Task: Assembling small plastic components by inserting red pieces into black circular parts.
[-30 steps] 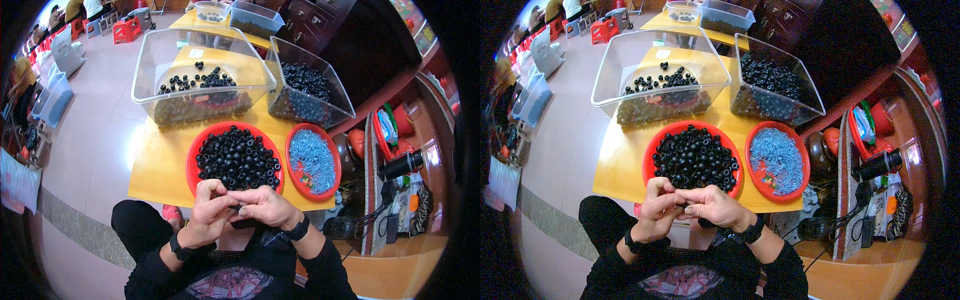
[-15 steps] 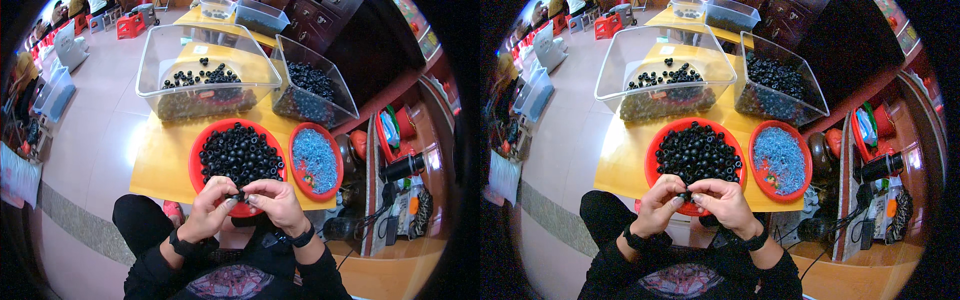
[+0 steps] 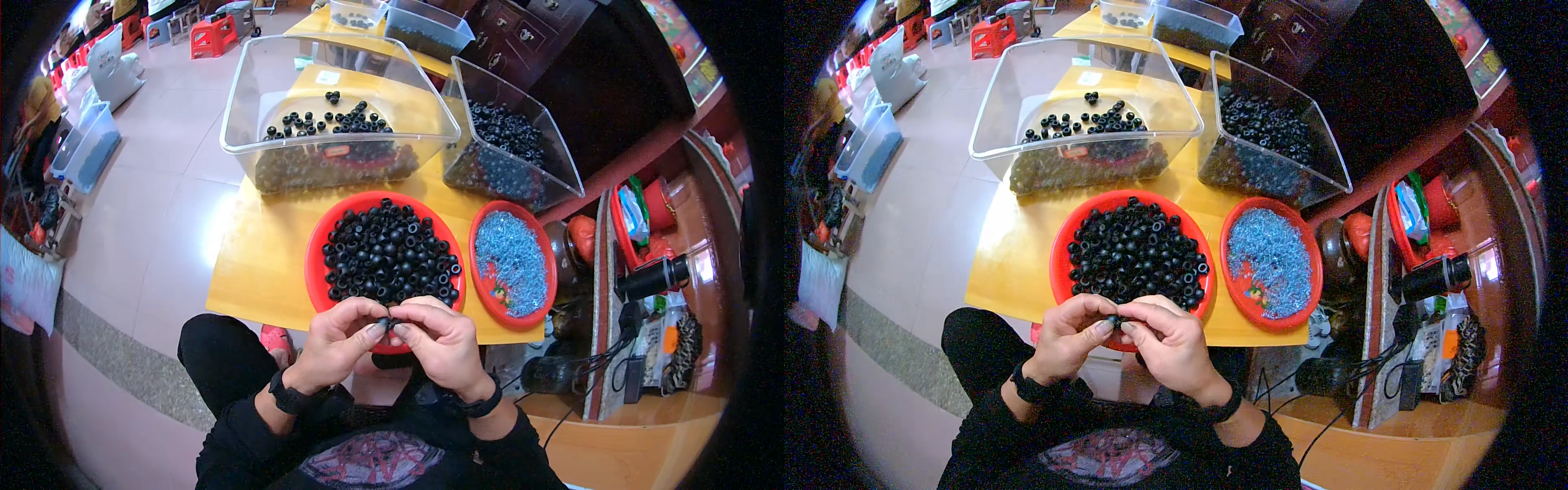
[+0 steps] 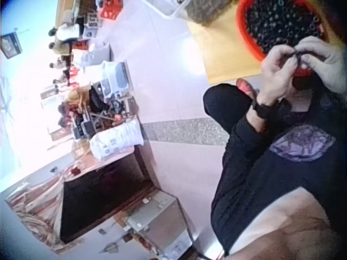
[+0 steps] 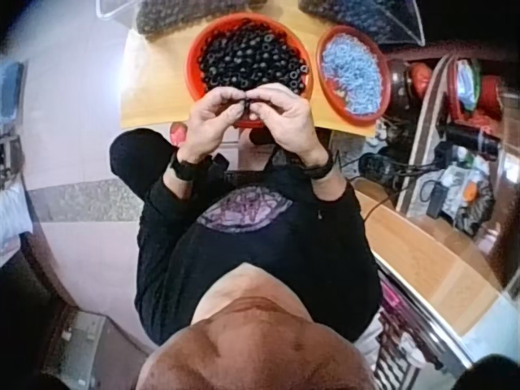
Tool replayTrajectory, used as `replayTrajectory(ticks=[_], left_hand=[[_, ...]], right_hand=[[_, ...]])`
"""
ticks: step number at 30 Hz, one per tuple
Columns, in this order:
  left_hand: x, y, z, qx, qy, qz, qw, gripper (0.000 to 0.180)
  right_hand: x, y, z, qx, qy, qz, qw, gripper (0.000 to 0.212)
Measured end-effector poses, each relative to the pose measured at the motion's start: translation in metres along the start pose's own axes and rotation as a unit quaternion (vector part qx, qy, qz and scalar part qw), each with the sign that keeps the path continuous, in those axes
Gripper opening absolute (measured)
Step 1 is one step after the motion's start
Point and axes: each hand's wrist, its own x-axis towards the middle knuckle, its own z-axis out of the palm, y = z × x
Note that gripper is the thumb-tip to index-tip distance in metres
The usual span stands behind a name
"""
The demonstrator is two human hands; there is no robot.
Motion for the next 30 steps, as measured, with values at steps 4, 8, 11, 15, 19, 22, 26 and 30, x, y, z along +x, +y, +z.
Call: replayTrajectory(ticks=[4, 8, 11, 15, 19, 22, 26, 30], left_hand=[[0.0006, 0.0021, 0.0021, -0.001, 0.007, -0.004, 1.000, 0.017], [-0.0012, 0.0032, 0.0017, 0.031, 0.025, -0.015, 0.999, 0.017], [-0.0006, 0.0031, 0.0007, 0.009, 0.007, -0.029, 0.999, 0.018], [0.0018, 0.0025, 0.0002, -0.036, -0.005, -0.042, 0.998, 0.019], [0.0010, 0.0027, -0.0008, -0.048, -0.015, -0.049, 0.998, 0.020], [0.0010, 0.0024, -0.0009, -0.055, -0.018, -0.051, 0.997, 0.021], [0.0015, 0.0009, -0.0026, -0.084, -0.026, -0.049, 0.995, 0.021], [0.0007, -0.0002, -0.0034, -0.093, -0.016, -0.057, 0.994, 0.022]], right_hand=[[0.0045, 0.0071, -0.0028, -0.117, 0.008, -0.116, 0.986, 0.015], [0.0009, 0.0026, -0.0034, 0.112, 0.028, 0.110, 0.987, 0.014], [0.0018, 0.0045, -0.0092, 0.105, 0.000, 0.121, 0.987, 0.015], [0.0017, 0.0025, -0.0038, 0.121, 0.003, 0.115, 0.986, 0.016], [0.0032, 0.0054, -0.0031, 0.082, 0.010, 0.086, 0.993, 0.015], [0.0041, 0.0043, -0.0040, 0.125, 0.015, 0.126, 0.984, 0.013], [0.0038, 0.0023, -0.0063, 0.127, 0.008, 0.148, 0.981, 0.012], [0.0004, -0.0024, -0.0055, 0.065, 0.017, 0.084, 0.994, 0.014]])
